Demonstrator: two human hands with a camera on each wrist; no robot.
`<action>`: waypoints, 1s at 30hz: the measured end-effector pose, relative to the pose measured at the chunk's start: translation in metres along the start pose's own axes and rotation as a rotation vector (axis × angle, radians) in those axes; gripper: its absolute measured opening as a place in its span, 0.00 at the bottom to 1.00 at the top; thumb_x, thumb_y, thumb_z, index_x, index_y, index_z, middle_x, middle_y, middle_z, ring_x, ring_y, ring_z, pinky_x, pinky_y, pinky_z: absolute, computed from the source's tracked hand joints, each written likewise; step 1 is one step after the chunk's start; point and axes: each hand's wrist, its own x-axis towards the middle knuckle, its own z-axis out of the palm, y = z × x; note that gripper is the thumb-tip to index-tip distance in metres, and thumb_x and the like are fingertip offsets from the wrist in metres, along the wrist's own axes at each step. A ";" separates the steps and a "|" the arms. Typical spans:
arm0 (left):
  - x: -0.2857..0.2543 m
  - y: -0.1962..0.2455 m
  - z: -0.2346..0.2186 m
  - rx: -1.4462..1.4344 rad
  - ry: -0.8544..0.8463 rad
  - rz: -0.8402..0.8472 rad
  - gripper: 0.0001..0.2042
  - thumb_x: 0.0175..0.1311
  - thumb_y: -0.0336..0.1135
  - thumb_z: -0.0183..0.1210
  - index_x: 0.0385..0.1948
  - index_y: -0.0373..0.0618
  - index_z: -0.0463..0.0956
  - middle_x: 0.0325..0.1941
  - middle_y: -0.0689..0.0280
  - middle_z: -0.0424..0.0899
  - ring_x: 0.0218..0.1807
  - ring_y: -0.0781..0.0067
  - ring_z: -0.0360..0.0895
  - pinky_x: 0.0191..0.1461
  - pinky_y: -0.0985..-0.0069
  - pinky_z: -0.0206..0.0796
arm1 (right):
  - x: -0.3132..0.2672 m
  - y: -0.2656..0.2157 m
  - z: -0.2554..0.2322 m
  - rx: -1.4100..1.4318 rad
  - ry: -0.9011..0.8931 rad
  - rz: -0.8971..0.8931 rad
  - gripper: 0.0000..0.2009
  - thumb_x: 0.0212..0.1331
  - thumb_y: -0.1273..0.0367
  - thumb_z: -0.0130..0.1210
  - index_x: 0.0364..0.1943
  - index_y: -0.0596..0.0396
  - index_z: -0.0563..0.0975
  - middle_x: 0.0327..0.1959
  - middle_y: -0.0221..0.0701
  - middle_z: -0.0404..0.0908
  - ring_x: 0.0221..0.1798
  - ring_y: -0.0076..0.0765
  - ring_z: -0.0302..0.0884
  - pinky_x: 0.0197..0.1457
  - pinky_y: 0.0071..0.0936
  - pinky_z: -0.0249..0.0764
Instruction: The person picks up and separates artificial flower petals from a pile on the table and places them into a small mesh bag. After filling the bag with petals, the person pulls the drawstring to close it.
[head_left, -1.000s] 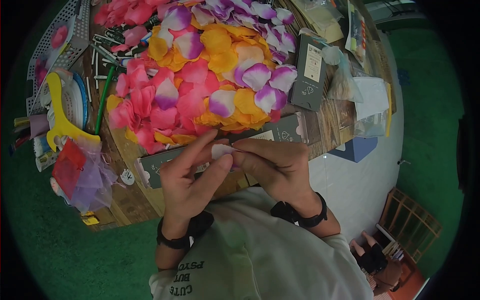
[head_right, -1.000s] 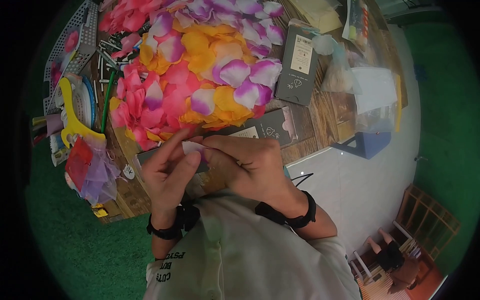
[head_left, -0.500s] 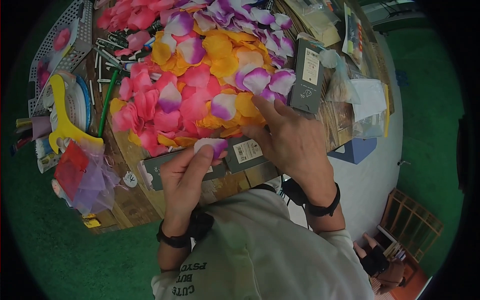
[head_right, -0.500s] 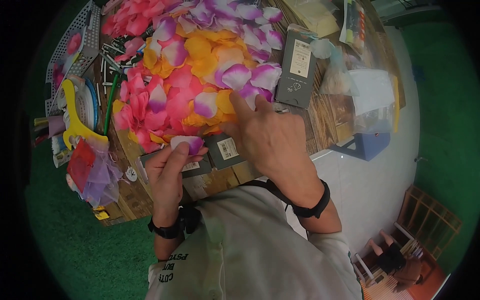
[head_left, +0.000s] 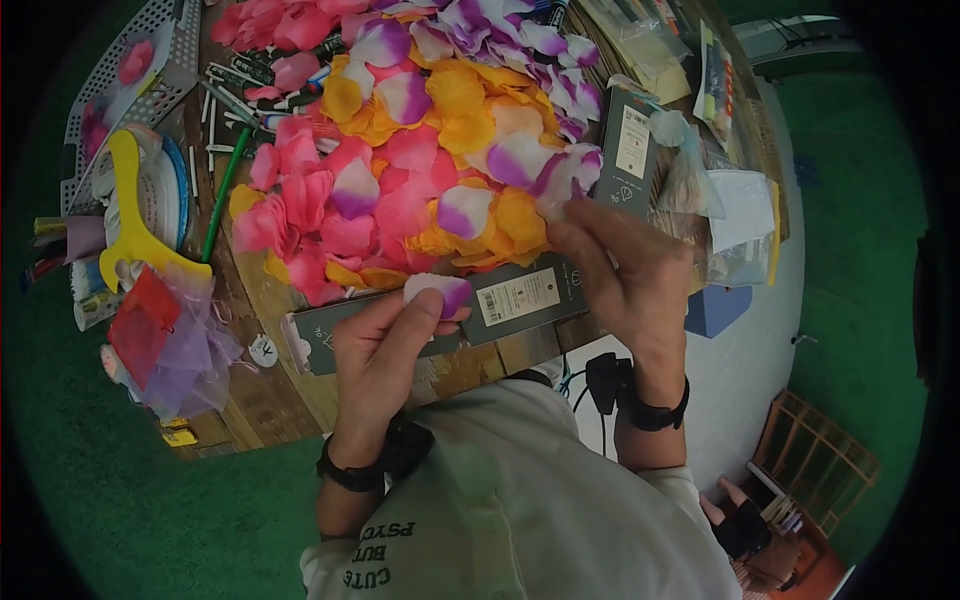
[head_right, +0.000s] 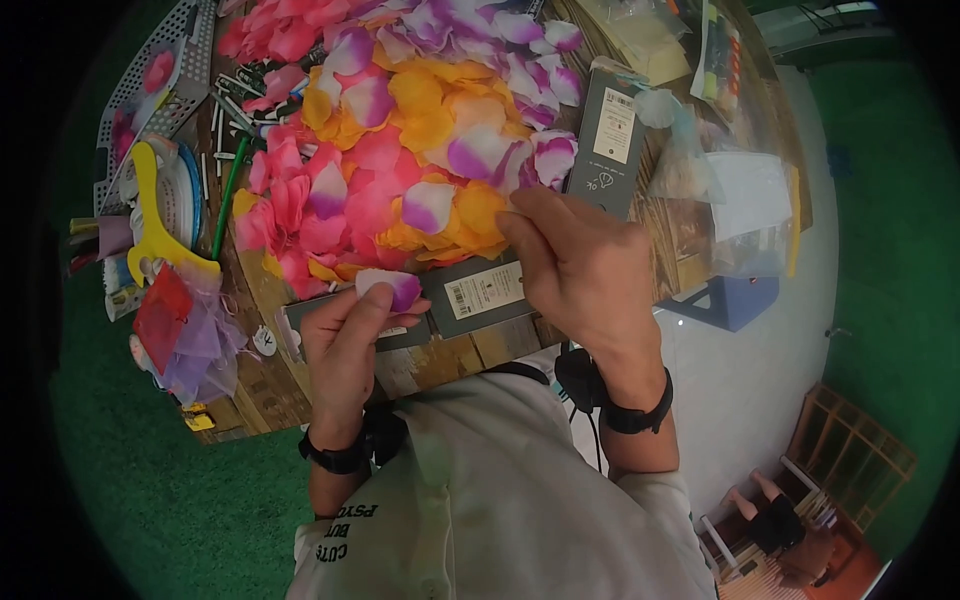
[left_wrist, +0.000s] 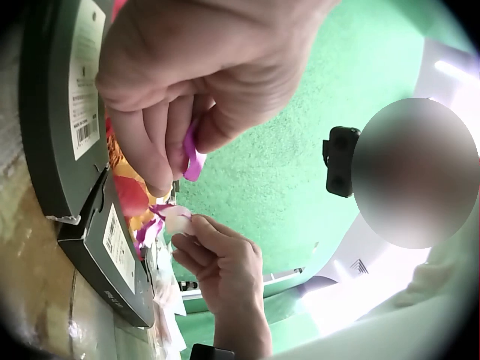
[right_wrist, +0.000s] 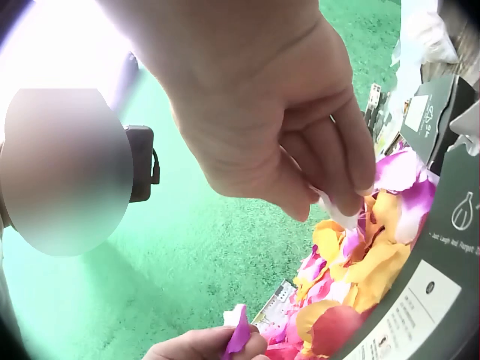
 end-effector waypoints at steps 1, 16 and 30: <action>0.001 0.000 0.000 0.000 0.003 0.004 0.11 0.65 0.30 0.51 0.40 0.31 0.77 0.34 0.60 0.83 0.36 0.78 0.78 0.42 0.82 0.70 | -0.002 0.002 0.002 0.002 0.001 -0.004 0.06 0.50 0.70 0.59 0.32 0.57 0.78 0.19 0.37 0.76 0.21 0.42 0.76 0.24 0.31 0.70; 0.000 0.003 -0.002 -0.091 -0.006 -0.124 0.12 0.63 0.31 0.52 0.41 0.32 0.77 0.33 0.61 0.82 0.34 0.74 0.81 0.35 0.82 0.72 | -0.010 -0.002 0.019 0.439 0.005 0.306 0.13 0.47 0.78 0.55 0.40 0.59 0.78 0.28 0.40 0.82 0.30 0.33 0.82 0.34 0.23 0.76; 0.011 0.000 -0.004 -0.346 -0.071 -0.257 0.14 0.65 0.33 0.49 0.45 0.31 0.73 0.38 0.59 0.81 0.36 0.68 0.82 0.29 0.82 0.72 | -0.013 -0.016 0.034 0.275 -0.158 -0.235 0.08 0.42 0.81 0.58 0.31 0.62 0.79 0.37 0.41 0.81 0.36 0.41 0.82 0.40 0.26 0.77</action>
